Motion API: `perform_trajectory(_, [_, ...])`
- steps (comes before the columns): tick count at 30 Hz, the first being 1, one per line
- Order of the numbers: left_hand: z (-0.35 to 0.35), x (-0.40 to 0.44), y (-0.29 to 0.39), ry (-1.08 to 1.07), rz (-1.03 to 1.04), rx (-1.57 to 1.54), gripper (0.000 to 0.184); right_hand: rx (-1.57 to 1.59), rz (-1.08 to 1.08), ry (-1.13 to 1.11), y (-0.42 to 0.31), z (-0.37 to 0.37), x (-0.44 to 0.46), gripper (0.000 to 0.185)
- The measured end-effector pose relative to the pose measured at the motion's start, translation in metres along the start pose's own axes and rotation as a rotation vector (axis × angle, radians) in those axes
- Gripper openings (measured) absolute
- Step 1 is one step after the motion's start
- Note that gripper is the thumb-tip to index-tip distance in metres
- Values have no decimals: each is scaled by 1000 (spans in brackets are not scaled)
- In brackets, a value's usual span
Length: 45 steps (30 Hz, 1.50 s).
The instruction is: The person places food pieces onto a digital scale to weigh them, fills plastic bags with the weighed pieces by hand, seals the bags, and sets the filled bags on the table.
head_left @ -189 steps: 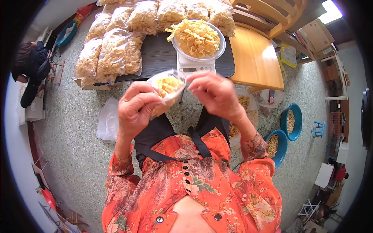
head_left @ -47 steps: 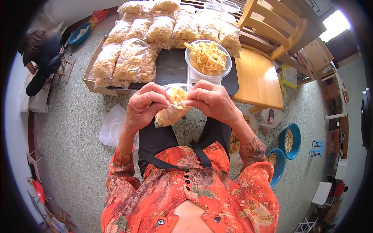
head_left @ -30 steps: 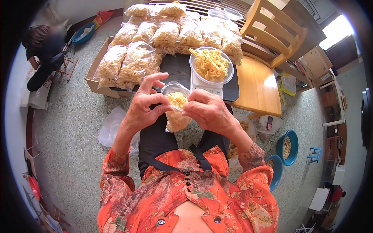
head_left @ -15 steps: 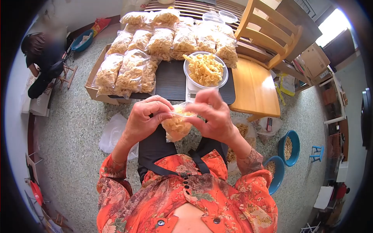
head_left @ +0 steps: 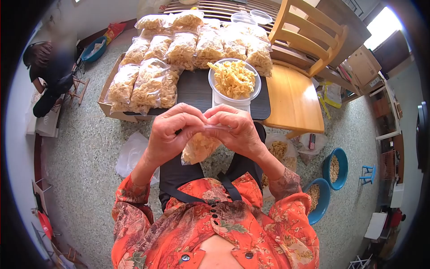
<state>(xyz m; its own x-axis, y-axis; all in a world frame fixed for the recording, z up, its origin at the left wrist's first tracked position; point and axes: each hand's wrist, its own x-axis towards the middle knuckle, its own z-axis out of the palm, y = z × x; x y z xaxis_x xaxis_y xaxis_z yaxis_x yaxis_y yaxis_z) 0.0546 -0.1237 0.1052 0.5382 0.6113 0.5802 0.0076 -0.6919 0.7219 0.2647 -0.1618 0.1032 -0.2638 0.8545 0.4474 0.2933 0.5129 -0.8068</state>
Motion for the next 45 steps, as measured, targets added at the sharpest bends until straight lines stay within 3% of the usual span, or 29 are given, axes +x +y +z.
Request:
perform_trajectory(1, [4,-1,-8,0,0,-1,21,-43,-24,1,1,-1,2,15])
perform_trajectory(3, [10,-1,-22,215,-43,-291,51,-37,-60,44,6,-2,10,16])
perform_trajectory(4, [3,3,-30,147,-24,-239,83,-158,-41,153,5,-8,16,20])
perform_trajectory(5, [-6,7,-37,42,-107,-315,97,-278,-12,256,5,-12,20,23])
perform_trajectory(7, [-4,7,-58,-11,-335,-716,108,-139,229,332,6,-20,34,33])
perform_trajectory(10, [11,12,-56,-73,-365,-758,116,-93,218,357,17,-20,47,37])
perform_trajectory(15, [14,19,-67,-125,-377,-592,107,-113,147,322,17,-11,54,38])
perform_trajectory(17, [15,21,-70,-221,-442,-821,100,6,220,269,21,-14,55,31])
perform_trajectory(18, [17,19,-70,-170,-453,-849,90,4,216,268,23,-16,54,31])
perform_trajectory(20, [18,13,-66,-115,-448,-846,86,199,62,305,29,-20,51,63])
perform_trajectory(21, [18,11,-64,-58,-448,-844,82,197,60,305,31,-19,46,63])
perform_trajectory(23, [15,7,-64,-21,-459,-863,75,548,86,155,34,-15,34,106])
perform_trajectory(24, [12,7,-62,-48,-455,-794,72,611,100,75,39,-9,29,114])
perform_trajectory(27, [14,8,-60,-69,-391,-730,65,583,164,117,28,5,17,108])
perform_trajectory(28, [16,9,-59,-63,-333,-734,62,555,170,135,19,6,19,98])
perform_trajectory(31, [14,10,-64,-70,-415,-662,62,453,247,139,22,9,20,86])
perform_trajectory(32, [11,11,-65,-129,-469,-679,74,442,180,192,24,11,20,70])
perform_trajectory(33, [14,11,-65,-138,-461,-678,74,437,173,201,27,9,20,70])
perform_trajectory(36, [23,6,-68,-120,-323,-876,110,410,156,231,30,4,22,62])
perform_trajectory(39, [33,-3,-64,-86,-316,-913,114,536,213,309,25,3,23,54])
perform_trajectory(41, [41,-9,-63,-18,-321,-910,107,510,183,299,30,10,21,55])
perform_trajectory(43, [38,-12,-65,13,-492,-717,93,485,153,285,33,13,20,55])
perform_trajectory(44, [39,-12,-66,60,-468,-756,81,528,139,281,30,13,21,56])
perform_trajectory(45, [39,-11,-67,57,-468,-758,81,571,126,278,28,13,21,57])
